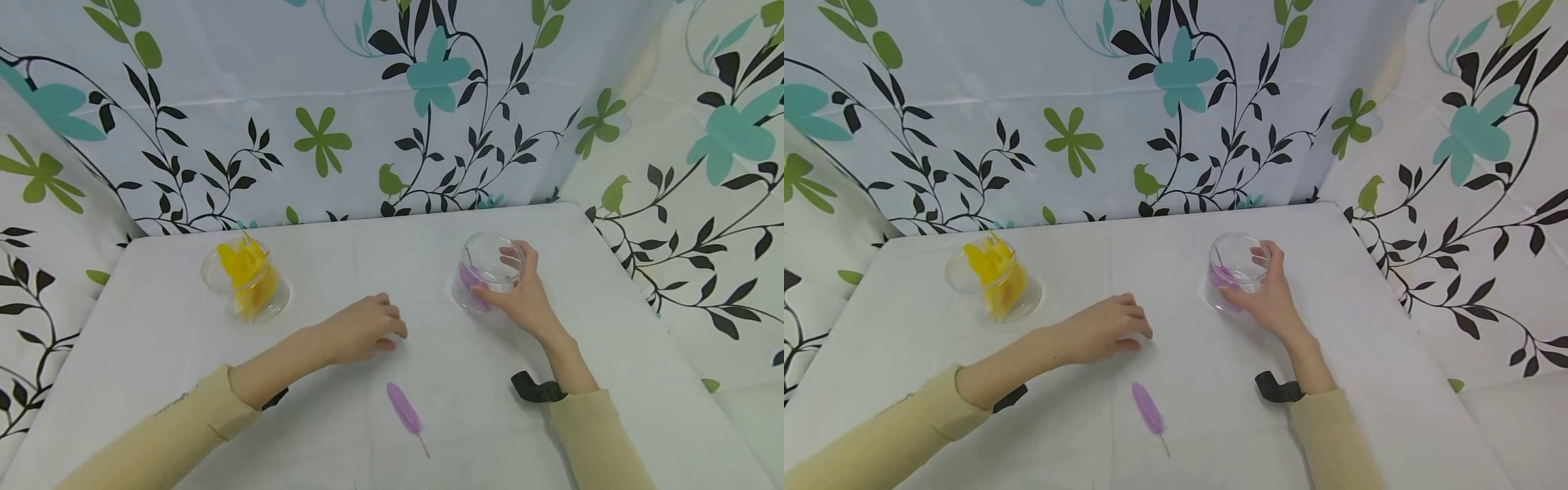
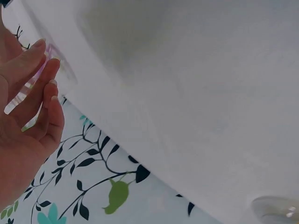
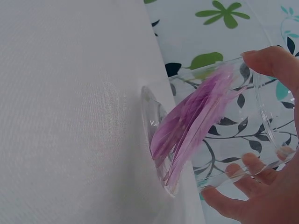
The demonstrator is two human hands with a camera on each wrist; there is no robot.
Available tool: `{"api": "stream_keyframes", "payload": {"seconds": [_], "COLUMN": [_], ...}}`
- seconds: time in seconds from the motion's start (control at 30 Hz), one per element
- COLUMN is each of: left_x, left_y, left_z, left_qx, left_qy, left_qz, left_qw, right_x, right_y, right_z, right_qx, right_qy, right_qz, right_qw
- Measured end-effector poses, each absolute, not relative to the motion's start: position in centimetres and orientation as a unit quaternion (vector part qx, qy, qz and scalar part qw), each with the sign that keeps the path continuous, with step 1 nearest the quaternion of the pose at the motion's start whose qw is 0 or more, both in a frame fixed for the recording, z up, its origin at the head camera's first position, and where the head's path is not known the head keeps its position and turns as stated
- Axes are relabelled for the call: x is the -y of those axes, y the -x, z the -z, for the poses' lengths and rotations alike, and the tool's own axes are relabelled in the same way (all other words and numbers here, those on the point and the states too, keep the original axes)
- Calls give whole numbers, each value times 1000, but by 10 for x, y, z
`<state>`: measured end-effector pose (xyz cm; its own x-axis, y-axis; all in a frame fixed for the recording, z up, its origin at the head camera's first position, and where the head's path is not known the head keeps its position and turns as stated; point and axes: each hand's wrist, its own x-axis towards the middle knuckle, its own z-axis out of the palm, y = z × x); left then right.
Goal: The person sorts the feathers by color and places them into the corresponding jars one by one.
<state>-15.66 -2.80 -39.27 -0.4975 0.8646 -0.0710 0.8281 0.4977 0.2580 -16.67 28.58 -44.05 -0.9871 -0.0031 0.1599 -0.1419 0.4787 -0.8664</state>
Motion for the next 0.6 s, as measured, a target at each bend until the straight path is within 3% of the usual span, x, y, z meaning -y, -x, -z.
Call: {"api": "stream_keyframes", "payload": {"seconds": [0.27,0.6], "left_x": [41,32], "left_y": [115,104], "left_z": [426,443], "left_qx": [-840,-845], "left_qy": [-519,-496], "left_qz": [-117,-156], "left_qw": [108,126], "right_x": [-288,-285], "right_y": [166,166], "right_z": [441,442], "right_qx": [858,859], "right_qy": [-39,-40], "right_qz": [-507,-507], "right_qw": [72,62]}}
